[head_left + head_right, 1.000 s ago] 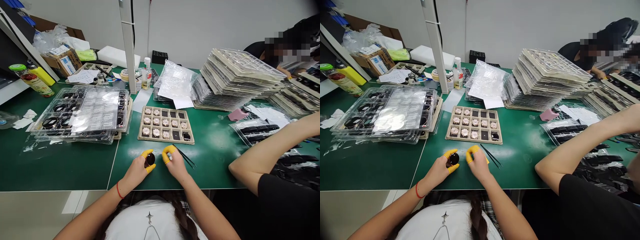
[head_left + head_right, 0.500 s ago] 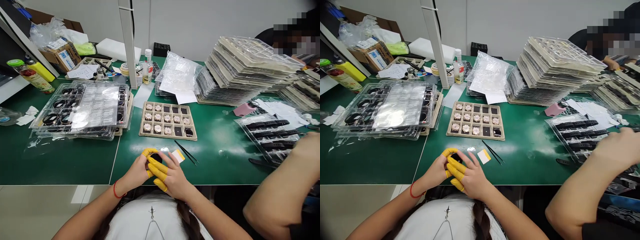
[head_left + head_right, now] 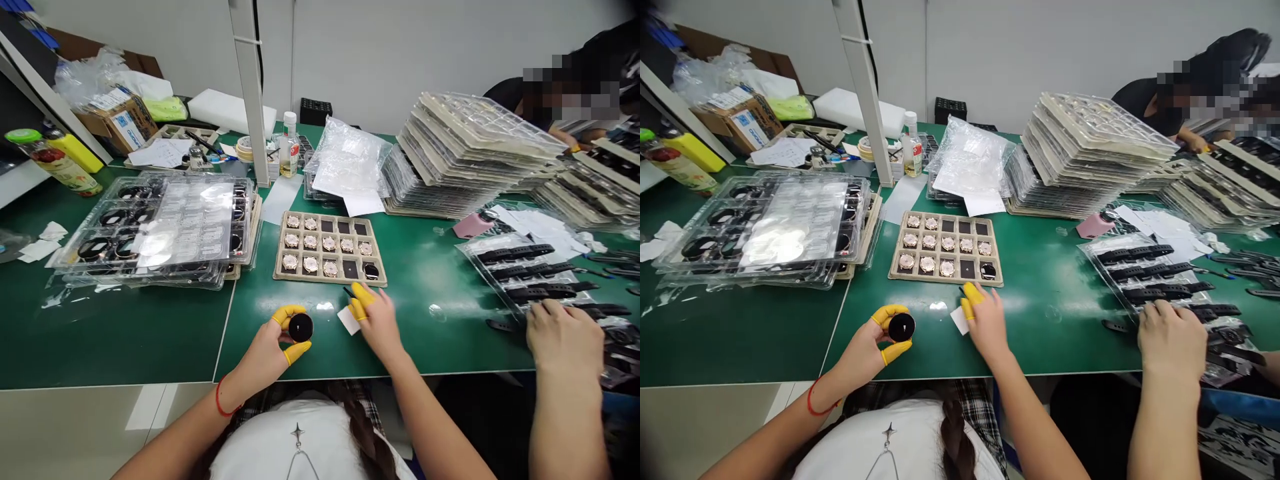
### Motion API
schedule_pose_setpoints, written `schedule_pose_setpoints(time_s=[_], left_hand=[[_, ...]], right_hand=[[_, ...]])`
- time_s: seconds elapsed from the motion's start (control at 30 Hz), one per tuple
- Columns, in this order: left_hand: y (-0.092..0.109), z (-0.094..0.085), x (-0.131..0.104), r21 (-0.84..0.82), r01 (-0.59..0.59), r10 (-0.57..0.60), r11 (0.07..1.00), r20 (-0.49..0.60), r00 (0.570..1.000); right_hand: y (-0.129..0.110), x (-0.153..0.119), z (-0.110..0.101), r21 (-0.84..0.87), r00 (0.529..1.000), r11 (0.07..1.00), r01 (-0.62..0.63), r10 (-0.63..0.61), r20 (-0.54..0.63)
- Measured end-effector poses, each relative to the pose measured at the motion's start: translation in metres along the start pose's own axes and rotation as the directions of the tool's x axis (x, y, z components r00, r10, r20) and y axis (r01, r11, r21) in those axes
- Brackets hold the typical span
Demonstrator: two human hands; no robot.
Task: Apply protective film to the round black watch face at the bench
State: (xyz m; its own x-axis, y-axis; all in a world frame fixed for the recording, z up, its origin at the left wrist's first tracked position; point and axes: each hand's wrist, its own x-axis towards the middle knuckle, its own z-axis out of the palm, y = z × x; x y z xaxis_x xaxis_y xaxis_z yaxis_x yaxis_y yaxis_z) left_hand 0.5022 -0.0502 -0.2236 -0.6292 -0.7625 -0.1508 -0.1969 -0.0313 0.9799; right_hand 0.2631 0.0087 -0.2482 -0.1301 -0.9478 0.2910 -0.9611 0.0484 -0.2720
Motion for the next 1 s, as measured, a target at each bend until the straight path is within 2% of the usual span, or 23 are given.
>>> schedule_pose_setpoints(time_s=[0.03, 0.13, 0.2, 0.27, 0.37, 0.5, 0.6, 0.67, 0.77, 0.87, 0.93, 1.0], left_hand=[[-0.001, -0.003, -0.001, 0.103, -0.026, 0.029, 0.994, -0.029, 0.999], [-0.014, -0.011, -0.001, 0.418, -0.122, 0.151, 0.900, -0.037, 0.988], [-0.026, -0.013, 0.000, 0.558, -0.156, 0.195, 0.815, -0.009, 0.981], [-0.037, -0.013, 0.002, 0.615, -0.147, 0.191, 0.774, -0.005, 0.982], [-0.039, -0.015, 0.001, 0.558, -0.132, 0.167, 0.819, -0.012, 0.986], [-0.030, -0.025, -0.006, 0.328, -0.085, 0.100, 0.941, -0.029, 0.995], [-0.029, -0.036, -0.010, 0.163, -0.025, 0.037, 0.986, -0.073, 0.997], [-0.031, -0.042, -0.011, 0.109, 0.003, 0.008, 0.994, -0.096, 0.995], [-0.030, -0.049, -0.008, 0.113, 0.015, -0.007, 0.993, -0.073, 0.997], [-0.023, -0.052, 0.004, 0.194, -0.020, 0.021, 0.981, -0.005, 1.000], [-0.017, -0.053, 0.019, 0.259, -0.054, 0.049, 0.964, 0.027, 0.998], [-0.013, -0.050, 0.039, 0.305, -0.098, 0.087, 0.947, 0.050, 0.995]], right_hand=[[0.016, -0.001, -0.002, -0.019, 0.997, 0.997, -0.075, 0.075, -0.023], [0.052, -0.008, -0.002, -0.123, 0.976, 0.970, -0.208, 0.215, 0.041], [0.062, -0.012, 0.004, -0.150, 0.957, 0.957, -0.249, 0.267, 0.110], [0.065, -0.016, 0.011, -0.126, 0.950, 0.961, -0.247, 0.265, 0.164], [0.065, -0.020, 0.020, -0.090, 0.964, 0.975, -0.201, 0.213, 0.159], [0.073, -0.016, 0.025, -0.030, 0.969, 0.989, -0.143, 0.146, 0.198], [0.078, -0.009, 0.024, 0.004, 0.953, 0.986, -0.168, 0.161, 0.257], [0.078, -0.006, 0.023, 0.009, 0.949, 0.980, -0.200, 0.191, 0.252], [0.071, -0.006, 0.018, 0.038, 0.965, 0.971, -0.234, 0.228, 0.128], [0.052, -0.014, 0.013, 0.098, 0.984, 0.979, -0.177, 0.178, -0.007], [0.033, -0.021, 0.013, 0.137, 0.996, 0.987, -0.081, 0.085, -0.020], [0.014, -0.027, 0.017, 0.116, 1.000, 0.993, -0.011, 0.008, 0.024]])
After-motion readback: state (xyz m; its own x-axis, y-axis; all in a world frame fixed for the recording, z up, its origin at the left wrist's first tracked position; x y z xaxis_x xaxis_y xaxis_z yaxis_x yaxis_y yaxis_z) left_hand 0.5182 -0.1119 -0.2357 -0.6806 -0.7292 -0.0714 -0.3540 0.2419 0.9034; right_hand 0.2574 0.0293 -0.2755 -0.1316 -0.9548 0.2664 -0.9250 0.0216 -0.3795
